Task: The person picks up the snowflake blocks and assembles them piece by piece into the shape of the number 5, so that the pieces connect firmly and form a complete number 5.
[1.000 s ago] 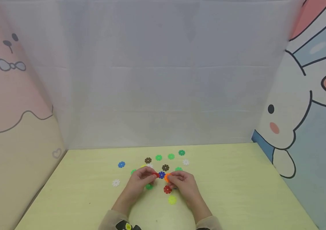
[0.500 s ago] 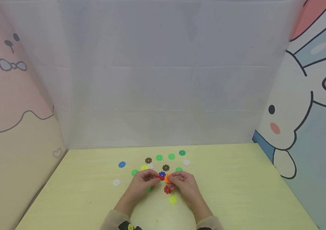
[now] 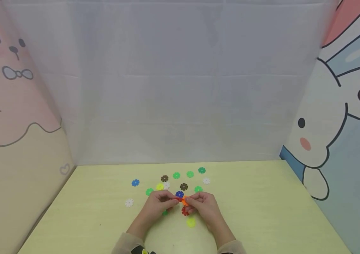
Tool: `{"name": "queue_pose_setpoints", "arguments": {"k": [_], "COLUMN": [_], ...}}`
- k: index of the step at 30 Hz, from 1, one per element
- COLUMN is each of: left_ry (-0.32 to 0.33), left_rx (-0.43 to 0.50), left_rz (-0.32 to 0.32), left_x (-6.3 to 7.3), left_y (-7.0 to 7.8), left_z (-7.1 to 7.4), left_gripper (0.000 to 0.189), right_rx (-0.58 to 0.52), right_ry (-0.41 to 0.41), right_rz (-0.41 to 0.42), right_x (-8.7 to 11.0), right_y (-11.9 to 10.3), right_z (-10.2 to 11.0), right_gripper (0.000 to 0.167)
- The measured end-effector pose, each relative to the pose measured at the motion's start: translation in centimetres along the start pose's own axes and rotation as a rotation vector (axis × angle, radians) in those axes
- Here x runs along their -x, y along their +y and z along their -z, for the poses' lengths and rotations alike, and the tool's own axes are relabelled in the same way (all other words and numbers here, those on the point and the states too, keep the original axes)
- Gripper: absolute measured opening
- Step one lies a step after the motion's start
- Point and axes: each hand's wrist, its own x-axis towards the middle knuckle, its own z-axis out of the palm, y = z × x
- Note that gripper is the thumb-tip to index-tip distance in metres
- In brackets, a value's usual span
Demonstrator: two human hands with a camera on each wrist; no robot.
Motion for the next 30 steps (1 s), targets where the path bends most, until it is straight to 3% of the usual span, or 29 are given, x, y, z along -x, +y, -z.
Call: {"name": "queue_pose_setpoints", "arguments": {"k": [11,21,25,30], "left_ry": [-0.003,0.024,0.079,0.137], "left_rx": [-0.058,-0.137,-0.162,-0.055], "left_rz": [-0.051,-0.093,-0.085,-0.005], "left_x": [0.0,0.0,-0.1,-0.2], "left_y": [0.5,0.5,0.3,0.3], "left_z": [-0.5,-0.4,-0.1,0.2], "left_gripper": [0.009,0.007,0.009,0.016], "right_rx": [-0.027,-0.036,0.031,0.270], "right_ry": [-0.054,-0.036,0.003,0.047], "right_rz": [0.021,0.052,0.078,0.121], "right_x": [-0.1,-0.3,-0.3,-0.4], "right_y": [0.1,-0.3,-0.5,-0.6], "right_z": [0.7,0.1,0.4,1.6], "right_gripper": [0.016,0.017,0.027,0.028]}}
